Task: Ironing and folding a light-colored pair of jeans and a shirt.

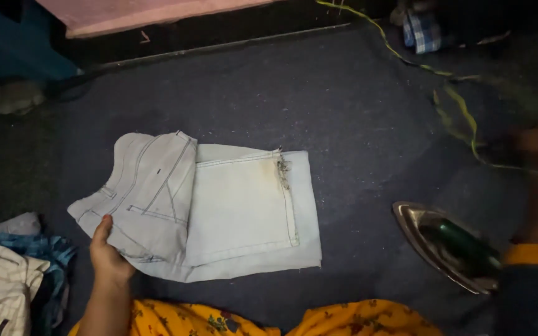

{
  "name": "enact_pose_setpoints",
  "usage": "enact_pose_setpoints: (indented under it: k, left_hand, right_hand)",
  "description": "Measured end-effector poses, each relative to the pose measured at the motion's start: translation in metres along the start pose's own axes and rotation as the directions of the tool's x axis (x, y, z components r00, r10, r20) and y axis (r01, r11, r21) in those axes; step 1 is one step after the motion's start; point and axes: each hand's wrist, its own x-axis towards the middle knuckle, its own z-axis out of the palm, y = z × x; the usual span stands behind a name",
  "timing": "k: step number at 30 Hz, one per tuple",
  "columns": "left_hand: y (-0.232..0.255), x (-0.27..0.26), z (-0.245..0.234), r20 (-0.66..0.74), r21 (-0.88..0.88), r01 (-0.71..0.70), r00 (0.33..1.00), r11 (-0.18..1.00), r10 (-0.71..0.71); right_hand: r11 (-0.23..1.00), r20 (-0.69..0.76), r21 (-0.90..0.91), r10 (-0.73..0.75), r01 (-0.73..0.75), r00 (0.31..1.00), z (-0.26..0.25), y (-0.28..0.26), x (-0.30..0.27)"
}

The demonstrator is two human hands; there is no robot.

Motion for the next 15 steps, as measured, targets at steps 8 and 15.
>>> enact_pose_setpoints:
  k: [8, 15]
  left_hand:
    - [-0.001, 0.003, -0.003, 0.091, -0.027, -0.023, 0.996, 0.999, 0.026]
    - [-0.005, 0.016, -0.012, 0.149, -0.091, 0.0, 0.989, 0.996, 0.014]
  right_hand:
    - [0.986, 0.051, -0.007, -0.165, 0.165, 0.985, -0.095, 0.0, -0.021]
    - [0.933, 0.085, 0.025, -0.361, 0.36, 0.929, -0.108, -0.182, -0.166]
